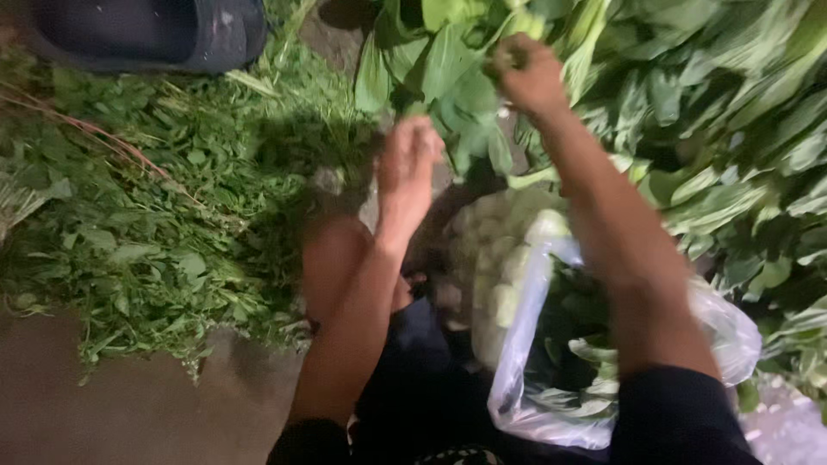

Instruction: The person sits on the floor and repeatedly picks up bunches of bok choy from a large pile, then places them into a clear plastic bag. The person arranges the vegetables inside the bag and continues to add more bunches until the bag is full.

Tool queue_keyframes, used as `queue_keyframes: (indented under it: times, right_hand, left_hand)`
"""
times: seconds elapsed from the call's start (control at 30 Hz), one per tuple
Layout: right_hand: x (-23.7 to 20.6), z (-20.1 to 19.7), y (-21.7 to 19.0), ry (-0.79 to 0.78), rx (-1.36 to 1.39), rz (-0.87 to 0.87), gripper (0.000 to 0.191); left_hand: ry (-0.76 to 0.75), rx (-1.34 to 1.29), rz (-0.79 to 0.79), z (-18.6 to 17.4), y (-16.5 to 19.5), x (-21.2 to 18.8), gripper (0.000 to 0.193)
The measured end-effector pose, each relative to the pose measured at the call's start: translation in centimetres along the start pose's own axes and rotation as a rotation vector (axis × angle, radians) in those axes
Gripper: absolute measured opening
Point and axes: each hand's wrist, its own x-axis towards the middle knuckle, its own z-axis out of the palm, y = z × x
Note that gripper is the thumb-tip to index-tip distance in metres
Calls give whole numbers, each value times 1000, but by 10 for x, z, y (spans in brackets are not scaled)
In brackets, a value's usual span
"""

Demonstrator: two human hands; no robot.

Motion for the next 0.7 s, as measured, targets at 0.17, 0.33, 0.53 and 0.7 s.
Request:
queue_keyframes:
  times: [0.17,0.33,0.53,0.7]
  right_hand:
    - [-108,-62,-47,-373,-560,-386,11]
    - [-72,-75,-22,-577,-87,-101,31]
    - [-12,-4,53,-352,-1030,-375,66]
    - [-42,-29,45,-542,-724,-127,83]
  left_hand:
    - [-50,499,492,16,36,0,83]
    - [-42,159,68,3,40,-5,63]
    - [160,153,819,-41,1,1,51]
    - [189,-46,641,-35,14,-11,51]
